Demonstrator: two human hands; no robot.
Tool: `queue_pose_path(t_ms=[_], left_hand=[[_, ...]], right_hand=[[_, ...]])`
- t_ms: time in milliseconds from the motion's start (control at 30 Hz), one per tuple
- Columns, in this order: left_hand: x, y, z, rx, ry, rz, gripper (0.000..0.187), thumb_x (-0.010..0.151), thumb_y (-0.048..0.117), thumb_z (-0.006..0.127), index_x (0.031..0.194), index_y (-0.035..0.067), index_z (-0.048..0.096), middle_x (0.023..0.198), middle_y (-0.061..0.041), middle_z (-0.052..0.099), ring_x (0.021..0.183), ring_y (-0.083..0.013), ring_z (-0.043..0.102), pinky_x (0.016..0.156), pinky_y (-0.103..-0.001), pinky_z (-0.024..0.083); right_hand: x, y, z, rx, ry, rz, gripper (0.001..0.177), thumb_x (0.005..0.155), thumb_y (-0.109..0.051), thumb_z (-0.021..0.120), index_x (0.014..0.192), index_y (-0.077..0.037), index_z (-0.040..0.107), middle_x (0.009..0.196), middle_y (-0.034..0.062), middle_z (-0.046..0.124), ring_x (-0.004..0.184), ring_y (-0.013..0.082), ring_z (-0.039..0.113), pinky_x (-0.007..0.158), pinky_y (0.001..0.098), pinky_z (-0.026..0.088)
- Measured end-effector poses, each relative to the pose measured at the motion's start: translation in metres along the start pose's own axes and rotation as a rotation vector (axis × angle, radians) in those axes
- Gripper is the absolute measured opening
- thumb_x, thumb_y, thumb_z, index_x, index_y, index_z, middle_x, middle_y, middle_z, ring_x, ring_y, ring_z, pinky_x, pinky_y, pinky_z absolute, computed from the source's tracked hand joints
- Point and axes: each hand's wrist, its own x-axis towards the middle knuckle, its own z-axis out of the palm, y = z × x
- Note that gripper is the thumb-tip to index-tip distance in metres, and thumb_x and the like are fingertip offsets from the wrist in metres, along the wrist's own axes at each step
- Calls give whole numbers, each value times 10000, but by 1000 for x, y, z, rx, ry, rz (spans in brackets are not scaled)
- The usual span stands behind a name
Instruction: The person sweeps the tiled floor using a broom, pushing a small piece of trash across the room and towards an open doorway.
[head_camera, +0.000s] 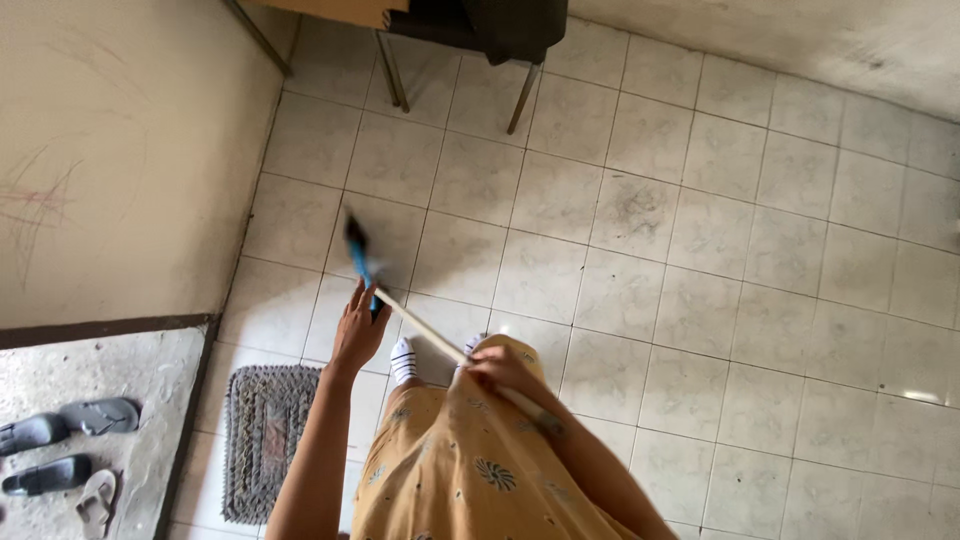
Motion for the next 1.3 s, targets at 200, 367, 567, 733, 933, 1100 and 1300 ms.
queue_pose_path(t_ms=[200,367,567,733,933,1100,1300], left_hand=[[-19,-29,7,13,-22,-33,671,985,403,555,1551,89,383,1673,-141,265,1450,-384,384,1160,-481,359],[-31,-44,13,9,-19,14,674,984,403,557,1546,74,383,1664,-163,266,1448,-393,379,1155,-484,355],[-64,-44,14,-24,36,156,652,983,370,577,1535,70,402,1660,-171,283,1470,-391,366,1161,-470,362],[-128,-64,1,-11,17,156,655,988,359,581,1547,74,389,1668,-160,277,1464,-383,364,1166,-470,351],[-210,-98,1,33,-32,125,662,1002,393,551,1557,82,369,1676,-154,252,1476,-373,352,1170,-475,350],[-251,-104,7,65,-109,86,686,992,418,538,1571,104,345,1679,-132,234,1485,-360,327,1171,-490,327],[-273,-98,35,63,-122,89,673,1005,422,545,1572,109,362,1677,-136,248,1483,-374,344,1186,-492,329]], right_hand=[[-169,12,-111,356,273,390,297,924,-160,685,1139,11,797,600,76,623,404,116,468,352,266,366],[-249,22,-164,287,657,677,267,889,-132,762,1070,62,785,646,116,659,447,139,511,381,292,384],[-237,25,-111,255,823,534,298,836,-63,777,1088,80,709,647,132,651,487,188,574,400,336,439],[-273,-7,2,404,814,384,352,820,-86,788,1137,38,698,637,105,627,476,152,556,386,307,415],[-289,-20,107,418,562,375,353,846,-130,765,1180,-19,740,630,75,649,446,122,555,357,282,413],[-250,1,190,203,194,243,320,861,-108,731,1175,-43,739,661,53,716,432,113,595,398,231,497],[-253,34,230,413,139,360,279,918,-109,724,1124,80,730,680,123,700,454,120,596,381,243,469]])
